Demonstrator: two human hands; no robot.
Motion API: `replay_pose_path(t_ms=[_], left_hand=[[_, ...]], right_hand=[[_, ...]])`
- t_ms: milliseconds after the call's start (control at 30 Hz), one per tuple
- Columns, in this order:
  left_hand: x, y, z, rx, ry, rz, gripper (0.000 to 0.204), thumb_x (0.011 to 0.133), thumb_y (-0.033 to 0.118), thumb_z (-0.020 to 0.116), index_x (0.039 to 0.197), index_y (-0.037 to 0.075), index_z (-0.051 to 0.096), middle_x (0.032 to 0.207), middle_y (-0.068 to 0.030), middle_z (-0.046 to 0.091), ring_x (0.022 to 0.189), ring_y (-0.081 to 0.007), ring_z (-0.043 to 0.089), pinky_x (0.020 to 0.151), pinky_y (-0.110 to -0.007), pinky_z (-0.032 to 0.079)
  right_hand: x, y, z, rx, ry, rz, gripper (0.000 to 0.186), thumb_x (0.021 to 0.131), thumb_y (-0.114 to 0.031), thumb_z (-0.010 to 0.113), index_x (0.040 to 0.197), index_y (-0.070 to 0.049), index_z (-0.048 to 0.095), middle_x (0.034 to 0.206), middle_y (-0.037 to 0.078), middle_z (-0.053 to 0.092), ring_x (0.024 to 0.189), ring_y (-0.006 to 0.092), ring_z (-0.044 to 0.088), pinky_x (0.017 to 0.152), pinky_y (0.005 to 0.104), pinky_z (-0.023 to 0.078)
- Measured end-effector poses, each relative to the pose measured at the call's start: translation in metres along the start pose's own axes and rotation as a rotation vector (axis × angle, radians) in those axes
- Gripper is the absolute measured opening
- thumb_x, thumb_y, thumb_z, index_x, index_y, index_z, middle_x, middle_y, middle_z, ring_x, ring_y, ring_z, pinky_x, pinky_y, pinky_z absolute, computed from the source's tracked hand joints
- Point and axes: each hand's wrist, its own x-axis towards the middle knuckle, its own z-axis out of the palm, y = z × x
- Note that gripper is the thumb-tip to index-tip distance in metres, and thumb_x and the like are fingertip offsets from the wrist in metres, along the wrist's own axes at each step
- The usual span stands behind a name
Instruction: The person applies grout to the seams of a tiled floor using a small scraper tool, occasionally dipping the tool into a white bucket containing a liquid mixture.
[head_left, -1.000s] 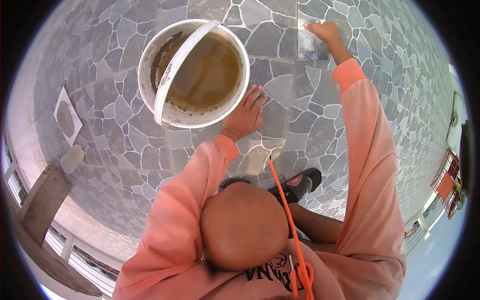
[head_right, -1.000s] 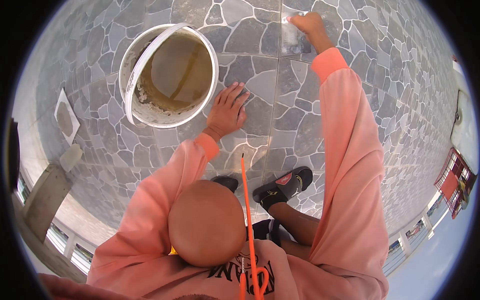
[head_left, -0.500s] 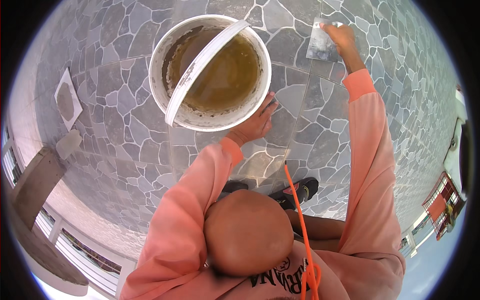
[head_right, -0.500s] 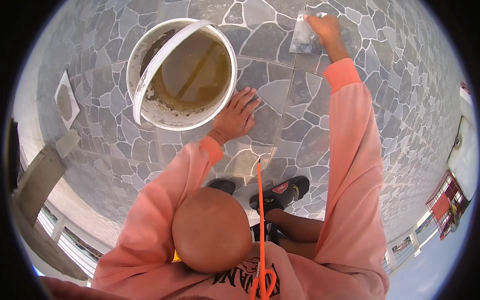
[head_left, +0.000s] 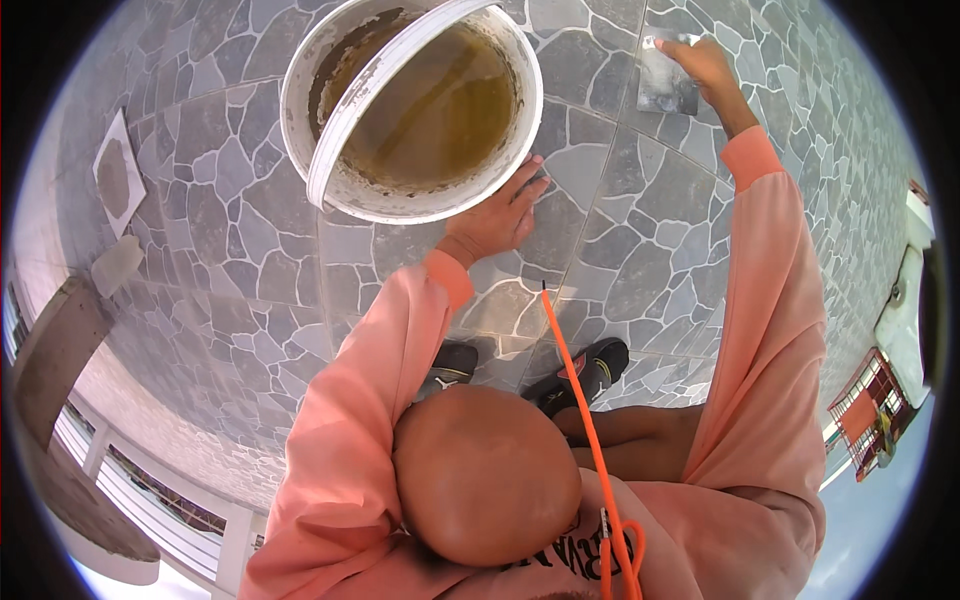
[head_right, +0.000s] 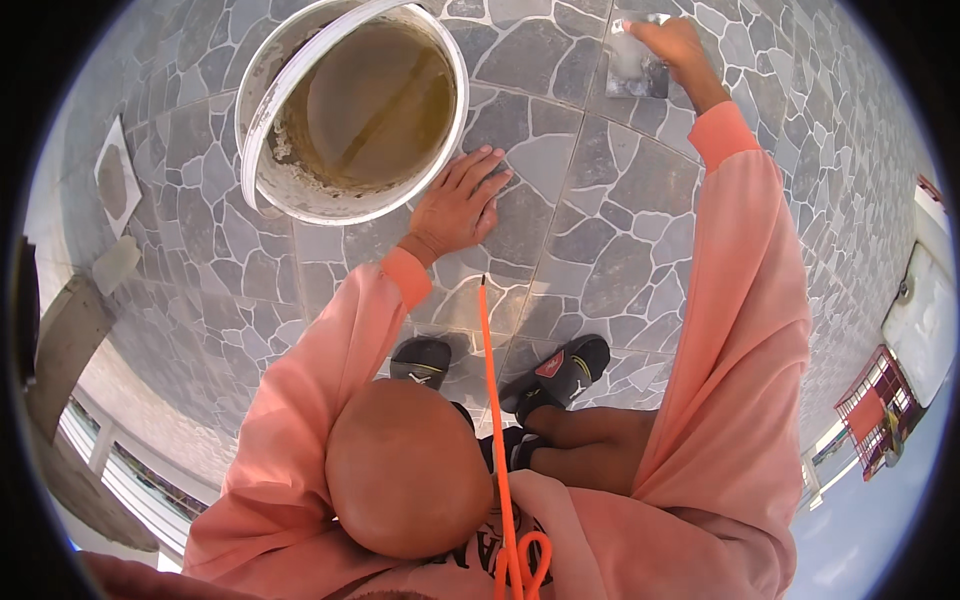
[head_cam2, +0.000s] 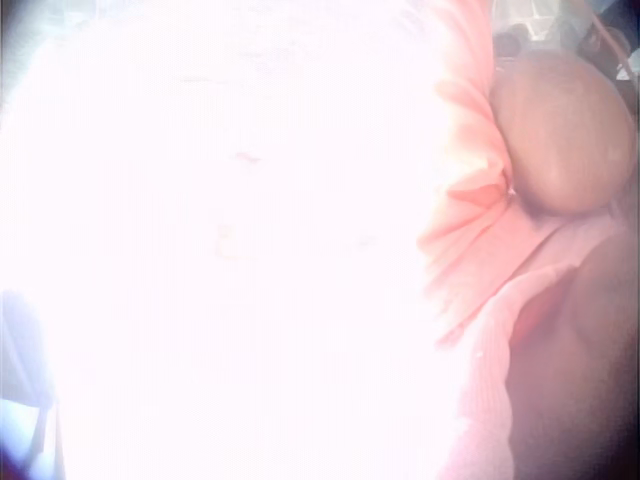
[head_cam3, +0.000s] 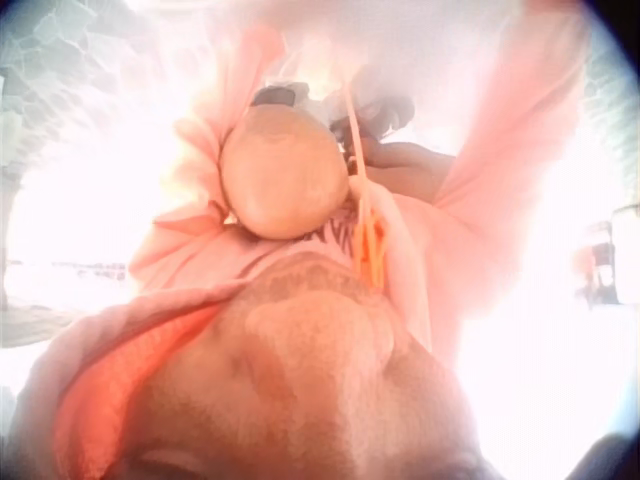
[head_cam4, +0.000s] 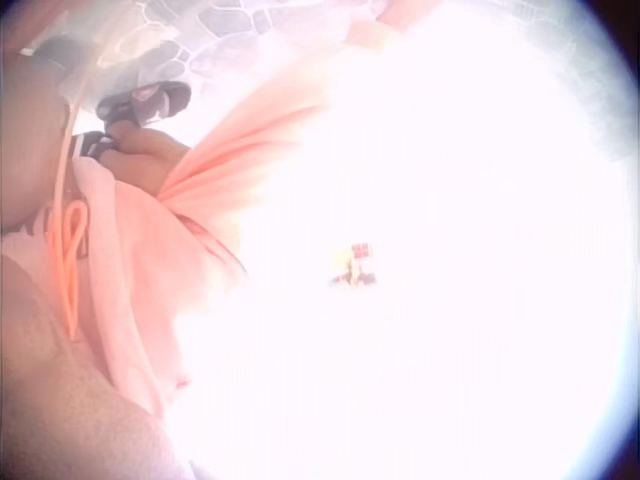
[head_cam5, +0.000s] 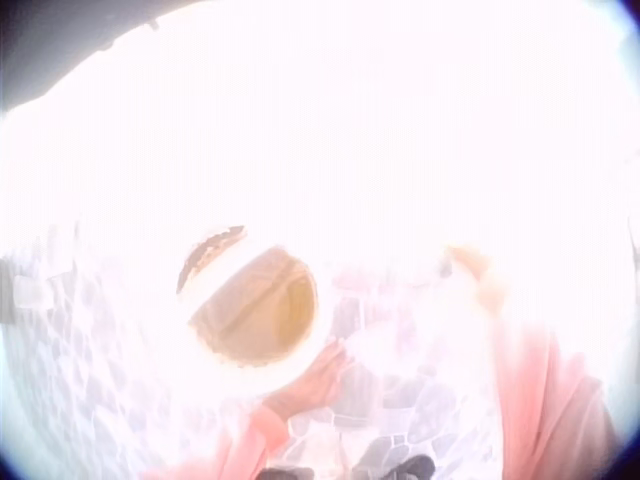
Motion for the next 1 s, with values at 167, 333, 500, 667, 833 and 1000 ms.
replay_pose_path(t_ms=[167, 333, 500, 667, 833, 1000], left_hand=[[-0.008, -0.007, -0.01, 0.036, 0.003, -0.007, 0.045, 0.082, 0.015, 0.059, 0.127, 0.014, 0.058, 0.143, -0.0076, 0.05, 0.134, -0.0263, 0.045, 0.112, -0.044, 0.037], [-0.005, 0.0, -0.006, 0.042, 0.033, 0.014, 0.045, 0.081, 0.014, 0.06, 0.125, 0.014, 0.058, 0.142, -0.0064, 0.051, 0.133, -0.0259, 0.046, 0.111, -0.044, 0.037], [-0.002, 0.002, -0.003, 0.054, 0.032, 0.037, 0.044, 0.081, 0.013, 0.06, 0.125, 0.012, 0.058, 0.143, -0.0073, 0.05, 0.135, -0.0269, 0.045, 0.111, -0.044, 0.036], [-0.017, 0.01, -0.011, -0.002, 0.041, 0.03, 0.042, 0.081, 0.008, 0.062, 0.123, 0.009, 0.059, 0.14, -0.0119, 0.05, 0.132, -0.032, 0.046, 0.109, -0.046, 0.038], [-0.078, 0.055, -0.031, -0.13, -0.036, -0.103, 0.039, 0.08, 0.001, 0.064, 0.118, 0.008, 0.062, 0.133, -0.0141, 0.054, 0.122, -0.0344, 0.055, 0.099, -0.044, 0.047], [-0.144, 0.113, -0.043, -0.239, -0.045, -0.384, 0.032, 0.081, -0.003, 0.061, 0.112, 0.006, 0.063, 0.119, -0.0142, 0.062, 0.107, -0.0349, 0.062, 0.088, -0.04, 0.052]], right_hand=[[-0.08, -0.03, 0.035, -0.19, -0.06, -0.262, 0.033, 0.084, -0.025, 0.069, 0.102, 0.002, 0.069, 0.086, 0.015, 0.07, 0.075, 0.0241, 0.064, 0.071, 0.0404, 0.048], [-0.087, -0.042, 0.029, -0.414, -0.273, -0.48, 0.028, 0.08, -0.02, 0.069, 0.101, -0.001, 0.07, 0.082, 0.015, 0.068, 0.072, 0.0273, 0.061, 0.071, 0.0417, 0.048], [-0.075, -0.037, 0.043, -0.462, -0.267, -0.643, 0.031, 0.075, -0.021, 0.073, 0.097, 0.001, 0.071, 0.083, 0.02, 0.07, 0.077, 0.0354, 0.065, 0.073, 0.0435, 0.05], [-0.091, -0.055, 0.04, -0.441, -0.284, -0.726, 0.036, 0.071, -0.021, 0.075, 0.097, 0.003, 0.071, 0.085, 0.023, 0.069, 0.081, 0.0371, 0.066, 0.075, 0.0441, 0.05], [-0.095, -0.043, 0.022, -0.331, -0.338, -0.812, 0.039, 0.071, -0.022, 0.076, 0.097, 0.005, 0.07, 0.084, 0.023, 0.07, 0.079, 0.0347, 0.068, 0.072, 0.0424, 0.051], [-0.085, -0.049, 0.011, -0.301, -0.345, -0.802, 0.041, 0.071, -0.024, 0.077, 0.098, 0.006, 0.069, 0.082, 0.021, 0.07, 0.076, 0.0331, 0.069, 0.07, 0.0404, 0.052]])
